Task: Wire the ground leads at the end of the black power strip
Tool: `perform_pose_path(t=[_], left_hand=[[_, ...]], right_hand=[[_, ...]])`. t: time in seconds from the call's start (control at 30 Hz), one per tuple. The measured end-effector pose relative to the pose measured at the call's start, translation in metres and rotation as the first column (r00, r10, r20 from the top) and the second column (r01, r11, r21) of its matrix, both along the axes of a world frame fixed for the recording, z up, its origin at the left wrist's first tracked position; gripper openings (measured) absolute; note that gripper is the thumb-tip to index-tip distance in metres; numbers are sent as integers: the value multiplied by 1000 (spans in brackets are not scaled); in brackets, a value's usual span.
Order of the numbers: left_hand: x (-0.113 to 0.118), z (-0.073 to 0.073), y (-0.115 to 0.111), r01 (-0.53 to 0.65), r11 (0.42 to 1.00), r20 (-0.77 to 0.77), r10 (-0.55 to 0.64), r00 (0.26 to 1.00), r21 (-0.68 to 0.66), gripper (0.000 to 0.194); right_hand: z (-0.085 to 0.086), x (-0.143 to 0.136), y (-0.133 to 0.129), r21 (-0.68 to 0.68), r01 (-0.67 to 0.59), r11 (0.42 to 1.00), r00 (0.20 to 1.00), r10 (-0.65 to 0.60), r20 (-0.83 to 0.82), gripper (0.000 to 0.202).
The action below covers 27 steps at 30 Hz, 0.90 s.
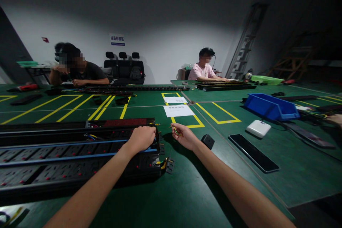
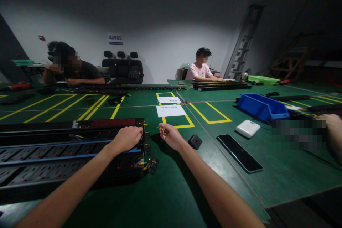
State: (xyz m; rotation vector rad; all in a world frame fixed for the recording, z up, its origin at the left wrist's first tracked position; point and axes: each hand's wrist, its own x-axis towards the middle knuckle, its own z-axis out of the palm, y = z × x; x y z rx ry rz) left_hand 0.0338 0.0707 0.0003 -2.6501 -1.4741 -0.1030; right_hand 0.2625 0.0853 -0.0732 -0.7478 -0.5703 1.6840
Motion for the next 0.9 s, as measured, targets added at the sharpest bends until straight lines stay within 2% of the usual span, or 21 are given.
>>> perform_pose_path(t=[0.4, 0.9], left_hand=[[-1, -2, 1, 6, 1000, 3, -6, 1000, 4, 33], [0, 1, -1, -4, 1000, 18, 4, 1000, -31, 34]], right_hand=[[5, -3, -4, -6, 18, 1000, 1000, -18, 5, 7], [2, 0, -2, 6, 7, 1000, 1000, -7, 10, 10]])
